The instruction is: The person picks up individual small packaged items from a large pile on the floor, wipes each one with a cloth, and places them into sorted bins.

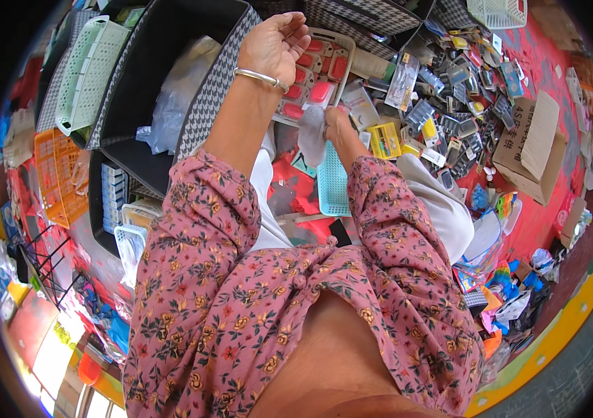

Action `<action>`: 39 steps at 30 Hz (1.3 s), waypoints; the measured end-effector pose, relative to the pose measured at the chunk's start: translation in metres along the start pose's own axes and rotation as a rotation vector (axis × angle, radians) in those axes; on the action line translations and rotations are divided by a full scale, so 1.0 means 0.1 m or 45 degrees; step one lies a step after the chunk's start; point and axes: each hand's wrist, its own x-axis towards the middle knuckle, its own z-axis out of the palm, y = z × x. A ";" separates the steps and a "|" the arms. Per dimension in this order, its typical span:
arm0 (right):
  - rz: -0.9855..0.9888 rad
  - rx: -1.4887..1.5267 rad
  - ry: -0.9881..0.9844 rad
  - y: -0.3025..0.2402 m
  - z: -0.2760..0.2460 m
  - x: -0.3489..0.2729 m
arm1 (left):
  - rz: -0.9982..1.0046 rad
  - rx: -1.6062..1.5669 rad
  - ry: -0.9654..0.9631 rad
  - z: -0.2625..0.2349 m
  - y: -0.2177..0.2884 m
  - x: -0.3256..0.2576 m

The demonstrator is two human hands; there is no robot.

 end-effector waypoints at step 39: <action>-0.932 -1.543 0.441 -0.41 -0.95 0.14 | -0.134 0.113 -0.106 0.13 -0.08 -0.05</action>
